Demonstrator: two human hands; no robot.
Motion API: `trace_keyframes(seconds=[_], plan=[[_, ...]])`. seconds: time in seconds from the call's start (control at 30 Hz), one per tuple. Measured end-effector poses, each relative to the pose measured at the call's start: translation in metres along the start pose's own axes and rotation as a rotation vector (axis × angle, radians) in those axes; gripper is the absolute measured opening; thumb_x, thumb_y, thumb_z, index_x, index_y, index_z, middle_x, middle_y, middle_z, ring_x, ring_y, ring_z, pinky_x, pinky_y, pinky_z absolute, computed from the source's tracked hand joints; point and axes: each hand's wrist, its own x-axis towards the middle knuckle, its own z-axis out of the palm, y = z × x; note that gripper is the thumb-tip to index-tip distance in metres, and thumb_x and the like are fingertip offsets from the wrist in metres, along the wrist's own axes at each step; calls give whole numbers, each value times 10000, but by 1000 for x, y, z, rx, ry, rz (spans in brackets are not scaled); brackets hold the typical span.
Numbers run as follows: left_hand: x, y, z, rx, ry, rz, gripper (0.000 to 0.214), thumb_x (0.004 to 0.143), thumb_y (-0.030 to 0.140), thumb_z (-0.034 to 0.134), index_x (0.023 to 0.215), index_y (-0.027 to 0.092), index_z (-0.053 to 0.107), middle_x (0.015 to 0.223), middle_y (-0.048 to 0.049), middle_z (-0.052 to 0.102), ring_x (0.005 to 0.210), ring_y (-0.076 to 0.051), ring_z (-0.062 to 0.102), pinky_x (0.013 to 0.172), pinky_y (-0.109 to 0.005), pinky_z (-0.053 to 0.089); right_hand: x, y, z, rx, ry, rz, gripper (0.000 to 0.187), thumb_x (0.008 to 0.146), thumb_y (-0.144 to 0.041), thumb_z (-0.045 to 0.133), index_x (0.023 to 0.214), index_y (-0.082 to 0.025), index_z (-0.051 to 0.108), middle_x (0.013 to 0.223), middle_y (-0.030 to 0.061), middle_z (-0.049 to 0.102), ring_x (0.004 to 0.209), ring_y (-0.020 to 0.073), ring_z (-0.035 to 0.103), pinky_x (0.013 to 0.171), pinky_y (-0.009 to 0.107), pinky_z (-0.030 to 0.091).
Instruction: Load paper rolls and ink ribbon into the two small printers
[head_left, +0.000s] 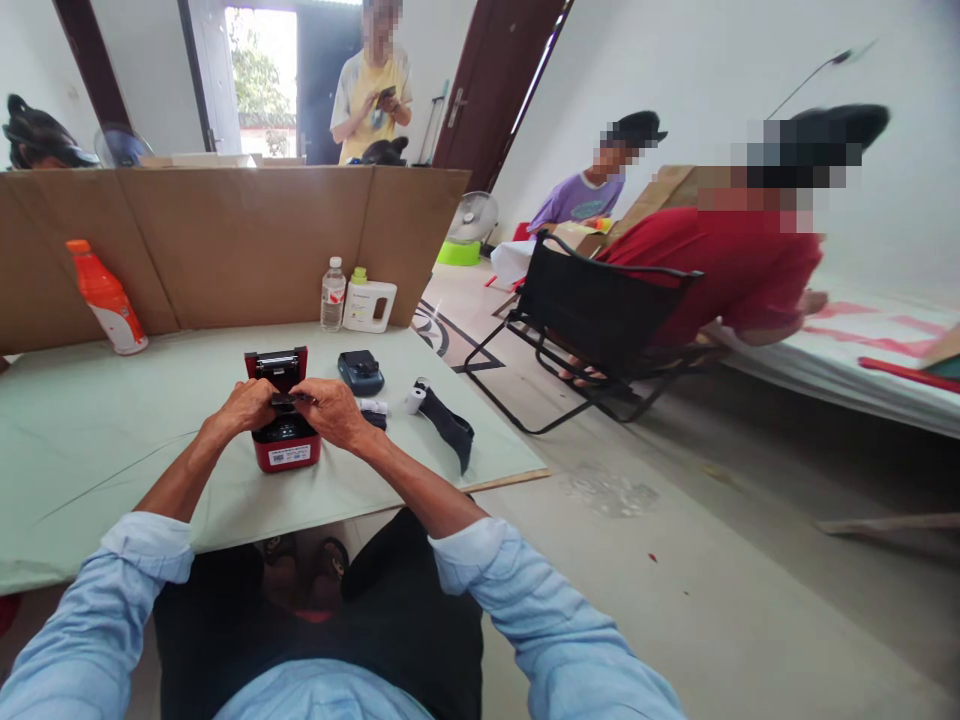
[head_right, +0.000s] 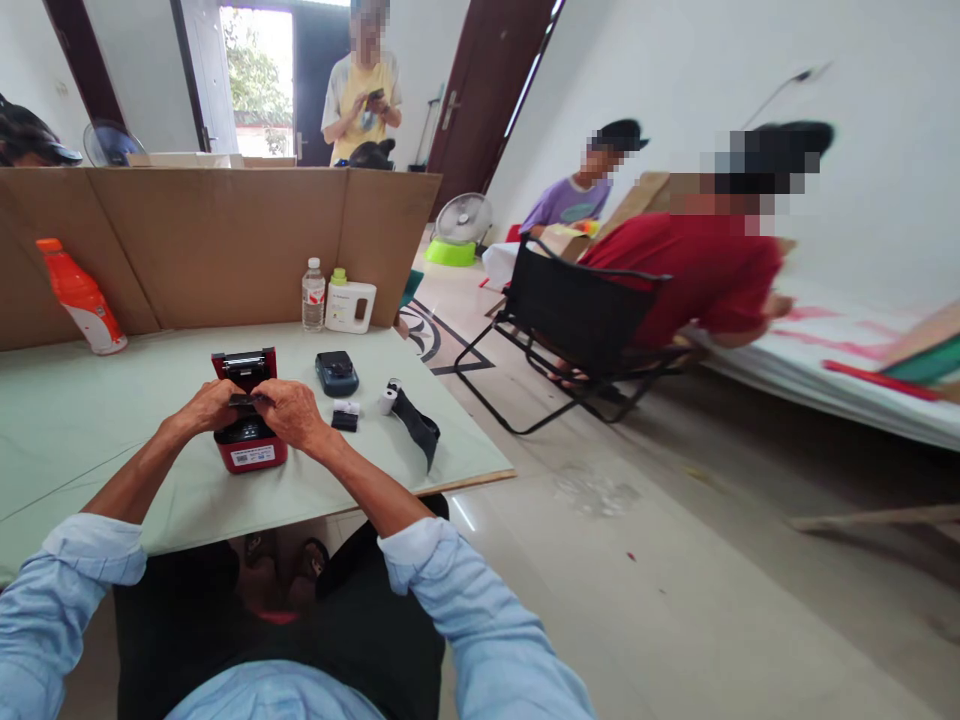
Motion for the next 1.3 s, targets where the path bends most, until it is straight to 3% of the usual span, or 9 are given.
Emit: trace_keyframes(seconds=[0.17, 0.3, 0.37, 0.47, 0.6, 0.83, 1.07, 1.17, 1.3], plan=[[-13, -29, 5, -245, 150, 163, 249, 761, 216, 594, 874, 220, 815, 873, -40, 804, 858, -229, 719, 851, -326, 558, -7, 5, 2, 25, -13, -74, 189, 971, -142, 635, 1002, -226, 802, 1003, 47, 772, 937, 182, 701, 820, 279, 502], [-13, -50, 1, -383, 468, 17, 320, 796, 264, 607, 1050, 200, 790, 1165, -83, 782, 1032, -244, 730, 927, -364, 596, -18, 6, 9, -38, 42, -103, 188, 964, -142, 647, 1019, -235, 801, 986, 43, 731, 932, 183, 679, 798, 277, 501], [-2, -56, -3, -475, 531, -50, 448, 800, 291, 630, 1219, 173, 734, 1314, -131, 724, 1077, -260, 733, 925, -390, 610, -28, 4, 12, -107, 33, -163, 223, 943, -120, 654, 1083, -224, 793, 998, 57, 725, 931, 197, 670, 786, 289, 502], [18, -59, -5, -647, 459, -32, 642, 772, 304, 665, 1385, 116, 629, 1384, -188, 681, 1167, -292, 718, 976, -434, 601, -45, 0, 16, -225, 27, -264, 297, 915, -89, 655, 1172, -185, 768, 1029, 95, 724, 940, 231, 651, 812, 331, 512], [24, -58, 1, -723, 408, 41, 664, 776, 333, 676, 1389, 84, 626, 1309, -181, 722, 1233, -303, 686, 1065, -463, 557, -61, -3, 20, -271, 38, -313, 293, 891, -88, 671, 1153, -188, 758, 1099, 116, 722, 1012, 262, 632, 874, 379, 520], [-36, -51, 17, -582, 375, 209, 493, 856, 463, 675, 1265, 190, 725, 1376, -137, 686, 1296, -303, 644, 1082, -482, 560, -71, -2, 29, -245, 94, -323, 292, 936, -145, 649, 1210, -172, 742, 1170, 152, 705, 1064, 286, 613, 925, 430, 533], [-68, -62, 40, -409, 303, 326, 796, 740, 573, 863, 1440, 271, 634, 1661, -164, 435, 1520, -388, 451, 1221, -608, 430, -73, 2, 24, -190, 38, -311, 334, 963, -208, 659, 1292, -221, 714, 1236, 144, 691, 1133, 292, 622, 997, 479, 543], [-70, -64, 52, -383, 343, 328, 773, 770, 561, 848, 1450, 266, 628, 1664, -170, 416, 1528, -388, 443, 1242, -613, 404, -69, 11, 19, -174, 64, -247, 576, 948, -416, 742, 1462, -200, 598, 1454, 201, 594, 1315, 348, 569, 1097, 547, 507], [-75, -59, 62, -358, 371, 257, 744, 819, 527, 804, 1489, 288, 587, 1644, -153, 444, 1481, -384, 500, 1121, -579, 546, -63, 29, 19, -167, 18, -119, 978, 824, -554, 856, 1607, -164, 417, 1609, 266, 443, 1451, 414, 481, 1139, 609, 478]])
